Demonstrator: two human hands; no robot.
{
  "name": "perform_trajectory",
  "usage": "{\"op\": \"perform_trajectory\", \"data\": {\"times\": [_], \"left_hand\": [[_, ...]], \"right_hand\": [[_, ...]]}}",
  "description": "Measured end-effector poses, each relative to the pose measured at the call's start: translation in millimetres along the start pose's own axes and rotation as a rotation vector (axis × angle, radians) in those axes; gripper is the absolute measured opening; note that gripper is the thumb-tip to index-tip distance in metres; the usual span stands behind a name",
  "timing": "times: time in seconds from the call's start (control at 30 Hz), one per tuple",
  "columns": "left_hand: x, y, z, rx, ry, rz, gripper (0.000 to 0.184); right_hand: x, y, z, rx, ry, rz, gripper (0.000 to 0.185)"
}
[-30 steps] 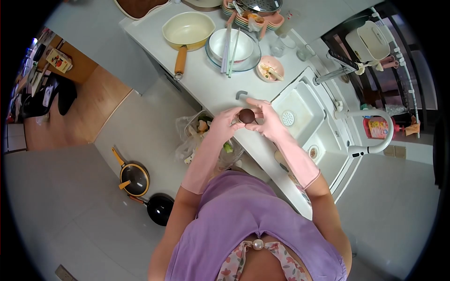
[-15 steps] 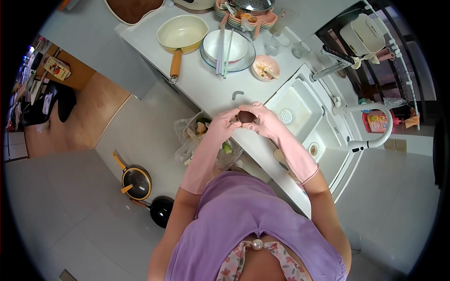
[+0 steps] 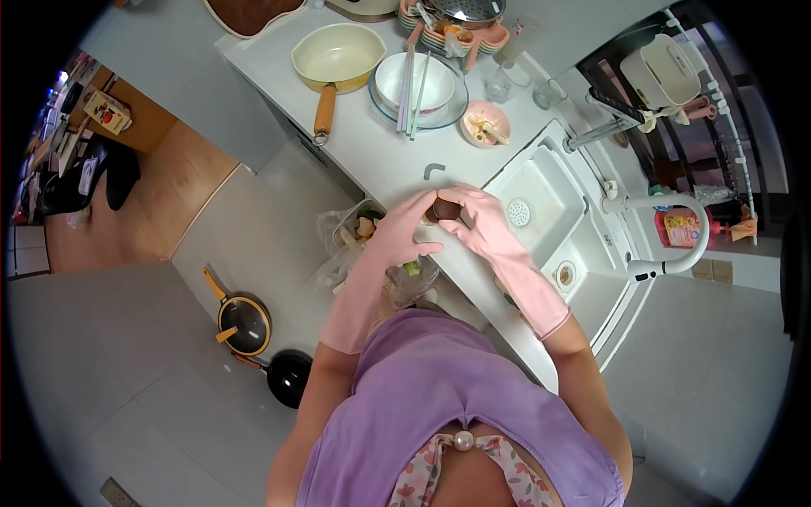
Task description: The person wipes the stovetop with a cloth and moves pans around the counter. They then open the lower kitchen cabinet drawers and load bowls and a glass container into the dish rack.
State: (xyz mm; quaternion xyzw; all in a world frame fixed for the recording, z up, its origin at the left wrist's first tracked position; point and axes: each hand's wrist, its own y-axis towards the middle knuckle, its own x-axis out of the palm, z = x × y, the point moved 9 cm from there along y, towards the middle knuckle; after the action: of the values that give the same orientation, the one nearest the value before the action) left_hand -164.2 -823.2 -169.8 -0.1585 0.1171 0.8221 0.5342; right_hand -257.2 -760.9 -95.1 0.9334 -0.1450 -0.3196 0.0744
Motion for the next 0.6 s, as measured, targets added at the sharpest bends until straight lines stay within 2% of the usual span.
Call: {"op": "perform_trajectory", "data": {"times": [0.13, 0.2, 0.27, 0.3, 0.37, 0.47, 0.6], "left_hand": [[2, 0, 7, -0.057, -0.043, -0.021, 0.09], [1, 0, 7, -0.052, -0.039, 0.022, 0.089], [7, -1, -4, 0.003, -0.003, 0.118, 0.087], [9, 0, -5, -0.018, -0.008, 0.115, 0.084], [14, -1, -4, -0.053, -0.019, 0.096, 0.079], [23, 3, -5, -0.123, -0.016, -0.02, 0.074], [23, -1, -12, -0.133, -0.083, 0.042, 0.074]], "right_hand": [[3, -3, 5, -0.035, 0.093, 0.102, 0.031], [13, -5, 40, 0.17, 0.154, 0.052, 0.027], [17, -4, 52, 0.271, 0.089, -0.01, 0.025], [17, 1, 50, 0.267, -0.011, -0.047, 0.025], [15, 13, 12, 0.072, -0.493, -0.123, 0.025], [40, 14, 40, 0.359, -0.595, -0.471, 0.023], [40, 17, 29, 0.483, -0.577, -0.658, 0.022]]}}
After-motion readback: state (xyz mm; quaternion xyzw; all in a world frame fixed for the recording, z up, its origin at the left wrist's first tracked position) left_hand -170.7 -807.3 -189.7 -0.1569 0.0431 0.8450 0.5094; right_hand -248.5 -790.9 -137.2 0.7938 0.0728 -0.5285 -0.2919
